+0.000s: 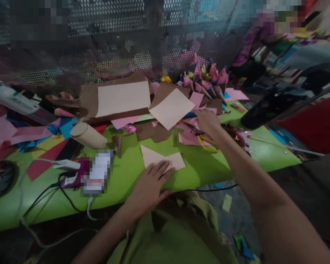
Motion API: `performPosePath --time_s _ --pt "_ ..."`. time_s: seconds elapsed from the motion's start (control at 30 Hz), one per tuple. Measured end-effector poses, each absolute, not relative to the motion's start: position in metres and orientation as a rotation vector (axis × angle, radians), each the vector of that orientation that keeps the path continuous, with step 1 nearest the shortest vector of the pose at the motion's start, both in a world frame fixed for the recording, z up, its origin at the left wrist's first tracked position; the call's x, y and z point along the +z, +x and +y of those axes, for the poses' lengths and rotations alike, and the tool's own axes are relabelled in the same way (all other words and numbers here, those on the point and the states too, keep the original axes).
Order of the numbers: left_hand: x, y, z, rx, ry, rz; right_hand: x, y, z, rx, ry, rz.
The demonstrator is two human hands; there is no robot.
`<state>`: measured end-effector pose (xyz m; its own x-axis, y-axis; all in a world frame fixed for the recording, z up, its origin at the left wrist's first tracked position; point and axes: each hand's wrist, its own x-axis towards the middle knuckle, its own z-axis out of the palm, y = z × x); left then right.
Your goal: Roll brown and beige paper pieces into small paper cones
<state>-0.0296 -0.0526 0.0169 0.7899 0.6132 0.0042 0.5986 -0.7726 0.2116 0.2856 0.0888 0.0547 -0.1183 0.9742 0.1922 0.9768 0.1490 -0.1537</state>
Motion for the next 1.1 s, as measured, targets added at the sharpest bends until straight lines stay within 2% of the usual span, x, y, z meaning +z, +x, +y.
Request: performPosePath --time_s 0.23,0.47,0.67,0.87,0.97,1.1 --pt "0.036 -0.017 -0.046 0.078 2.785 0.982 0.061 0.282 0.104 0.006 -1.990 -2.254" --pt "0.022 -0.014 -0.041 0.101 2.790 0.913 0.076 0.287 0.109 0.014 -2.055 -2.308" --pt "0.014 -0.017 -0.043 0.167 2.825 0.875 0.102 0.295 0.093 -0.130 -2.176 -2.224" --pt "0.011 -0.017 -0.042 0.194 2.823 0.880 0.130 0.319 0.038 -0.332 -2.294 -2.082" --pt "0.013 -0.016 -0.042 0.184 2.831 0.882 0.122 0.333 -0.001 -0.198 -2.161 -2.054" --pt "0.015 -0.015 -0.041 0.166 2.824 0.893 0.091 0.336 -0.054 0.175 -1.913 -2.050"
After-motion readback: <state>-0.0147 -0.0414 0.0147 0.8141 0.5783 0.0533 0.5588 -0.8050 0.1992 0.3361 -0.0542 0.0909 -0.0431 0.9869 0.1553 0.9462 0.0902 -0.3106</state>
